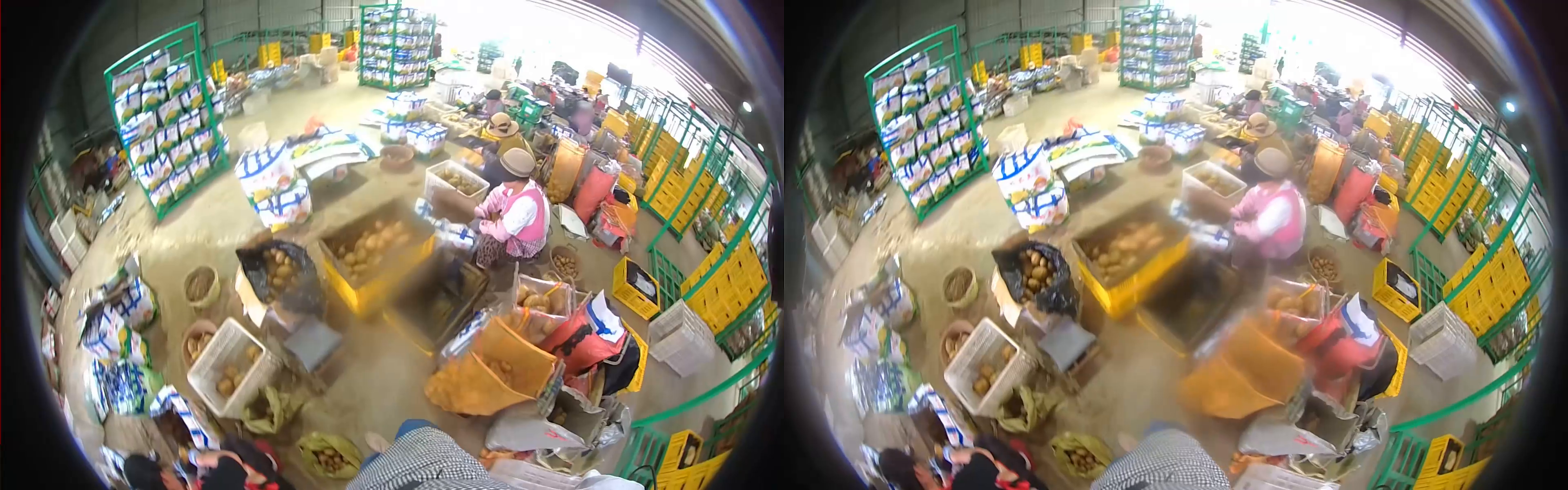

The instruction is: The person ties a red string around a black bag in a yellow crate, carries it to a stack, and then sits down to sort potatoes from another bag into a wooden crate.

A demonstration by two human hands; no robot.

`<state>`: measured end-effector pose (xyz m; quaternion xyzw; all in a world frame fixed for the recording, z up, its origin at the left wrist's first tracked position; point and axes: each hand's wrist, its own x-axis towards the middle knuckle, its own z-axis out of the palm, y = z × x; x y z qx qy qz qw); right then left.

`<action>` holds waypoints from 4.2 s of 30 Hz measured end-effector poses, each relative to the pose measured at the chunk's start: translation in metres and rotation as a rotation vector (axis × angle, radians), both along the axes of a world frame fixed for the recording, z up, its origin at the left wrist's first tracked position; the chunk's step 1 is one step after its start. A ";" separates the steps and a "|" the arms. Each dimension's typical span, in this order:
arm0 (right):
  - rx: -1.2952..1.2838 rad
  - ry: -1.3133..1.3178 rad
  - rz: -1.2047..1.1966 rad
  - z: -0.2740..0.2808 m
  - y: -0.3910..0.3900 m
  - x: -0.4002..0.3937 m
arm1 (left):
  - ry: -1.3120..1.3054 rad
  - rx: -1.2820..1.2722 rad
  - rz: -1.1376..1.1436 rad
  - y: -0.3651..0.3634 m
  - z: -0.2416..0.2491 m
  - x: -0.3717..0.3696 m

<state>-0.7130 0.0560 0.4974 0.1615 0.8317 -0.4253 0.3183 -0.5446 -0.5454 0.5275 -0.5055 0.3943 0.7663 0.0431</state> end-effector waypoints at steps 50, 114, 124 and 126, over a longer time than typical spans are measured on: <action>-0.056 0.093 0.663 0.150 -0.398 -0.504 | -0.350 0.067 0.545 -0.048 -0.098 -0.058; 0.452 0.335 0.819 -0.779 -0.433 -0.680 | 0.030 -1.889 -0.929 -0.207 -0.435 -0.844; -0.071 0.388 0.034 -0.690 -0.498 -0.697 | 0.025 -1.867 -0.931 -0.225 -0.436 -0.847; -0.551 0.216 -0.321 -0.637 -0.515 -0.739 | 0.061 -1.861 -0.919 -0.225 -0.443 -0.845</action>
